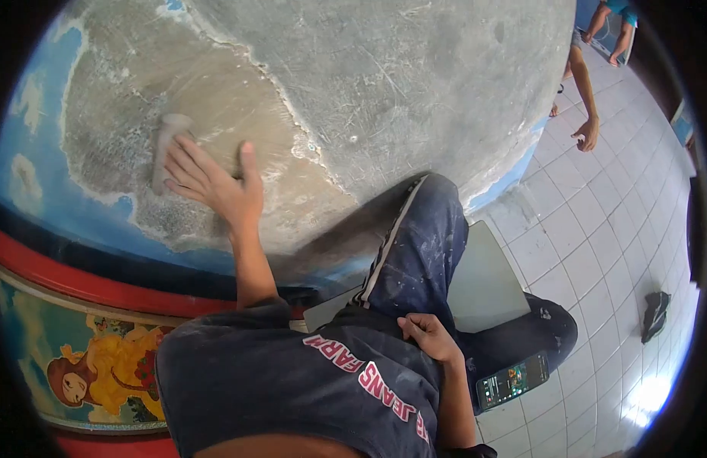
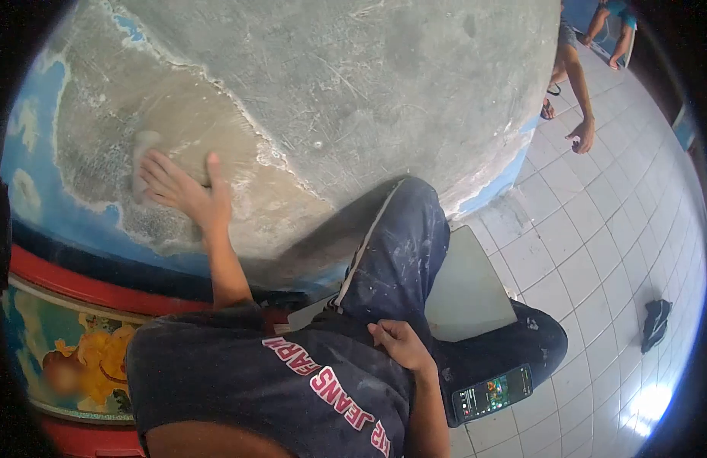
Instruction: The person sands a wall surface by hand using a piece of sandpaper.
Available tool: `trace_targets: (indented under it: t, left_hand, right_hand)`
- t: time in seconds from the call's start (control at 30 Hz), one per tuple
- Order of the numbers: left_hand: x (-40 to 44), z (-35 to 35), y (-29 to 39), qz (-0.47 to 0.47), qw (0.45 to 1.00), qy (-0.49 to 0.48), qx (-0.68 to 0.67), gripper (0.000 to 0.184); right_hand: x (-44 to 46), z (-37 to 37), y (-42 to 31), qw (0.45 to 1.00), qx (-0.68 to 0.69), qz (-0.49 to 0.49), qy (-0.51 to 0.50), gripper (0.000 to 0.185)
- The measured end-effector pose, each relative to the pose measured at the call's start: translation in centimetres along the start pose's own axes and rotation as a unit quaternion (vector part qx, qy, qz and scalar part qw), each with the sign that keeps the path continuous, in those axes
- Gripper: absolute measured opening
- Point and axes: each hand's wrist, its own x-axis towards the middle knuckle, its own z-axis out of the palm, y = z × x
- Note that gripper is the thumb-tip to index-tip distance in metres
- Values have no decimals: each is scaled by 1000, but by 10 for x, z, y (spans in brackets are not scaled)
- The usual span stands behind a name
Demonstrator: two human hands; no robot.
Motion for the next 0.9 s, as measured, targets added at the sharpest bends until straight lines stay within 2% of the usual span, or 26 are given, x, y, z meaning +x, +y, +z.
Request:
trace_targets:
  t: [0.03, 0.07, 0.13, 0.17, 0.23, 0.27, 0.33, 0.37, 0.4, 0.47, 0.6, 0.67, 0.73, 0.8, 0.87, 0.9]
  left_hand:
    - [10, -4, -3, -6, 998, 54, -16, 104]
    - [8, -4, -2, -7, 998, 59, -11, 104]
    - [-13, 7, 15, -3, 1000, 5, -9, 101]
    - [-35, 14, 19, -4, 1000, 9, -11, 101]
    - [-74, 24, 26, 55, 984, -169, 9, 102]
    - [-75, 26, 20, 54, 984, -170, 6, 102]
    - [-55, 18, 6, 66, 989, -120, 54, 105]
    - [-42, 13, 2, 13, 996, -75, 50, 109]
    - [-22, 6, -2, 12, 995, -78, 52, 109]
    - [9, -3, -10, -16, 998, 56, 6, 109]
    - [-24, 12, 10, -21, 999, 28, -25, 107]
    - [-58, 17, 17, 56, 992, -111, -4, 103]
    - [-46, 11, 7, 76, 990, -116, 11, 98]
    - [-22, 0, -2, 11, 1000, -26, -1, 98]
    - [-7, -6, -1, 2, 1000, -10, 5, 100]
    - [-6, -4, 0, 9, 1000, -3, 21, 102]
  right_hand:
    - [2, 1, -1, 1000, -4, 7, -2, 41]
    - [4, 1, -3, 1000, -7, 3, -6, 41]
    - [2, 1, -11, 1000, -10, 0, 1, 41]
    - [2, 1, -14, 1000, -12, -3, 3, 41]
    - [0, 1, -16, 1000, 2, 29, 4, 42]
    - [-1, 1, -14, 1000, 1, 30, 7, 42]
    - [-1, 1, -6, 1000, 24, 8, 1, 41]
    - [-2, 1, -2, 1000, 26, 13, 0, 41]
    - [0, 1, 0, 1000, 20, 15, 4, 41]
    - [1, 1, -1, 1000, 12, 15, 4, 41]
    - [3, 0, -10, 1000, -22, 16, 6, 42]
    - [2, 1, -9, 1000, -23, 14, 3, 42]
    - [1, 1, -6, 1000, -5, 4, 12, 42]
    - [0, 2, -3, 1000, 7, 10, 15, 41]
    - [-4, 6, -10, 1000, 14, 12, 15, 39]
    - [-10, 12, -18, 997, -38, -7, 65, 37]
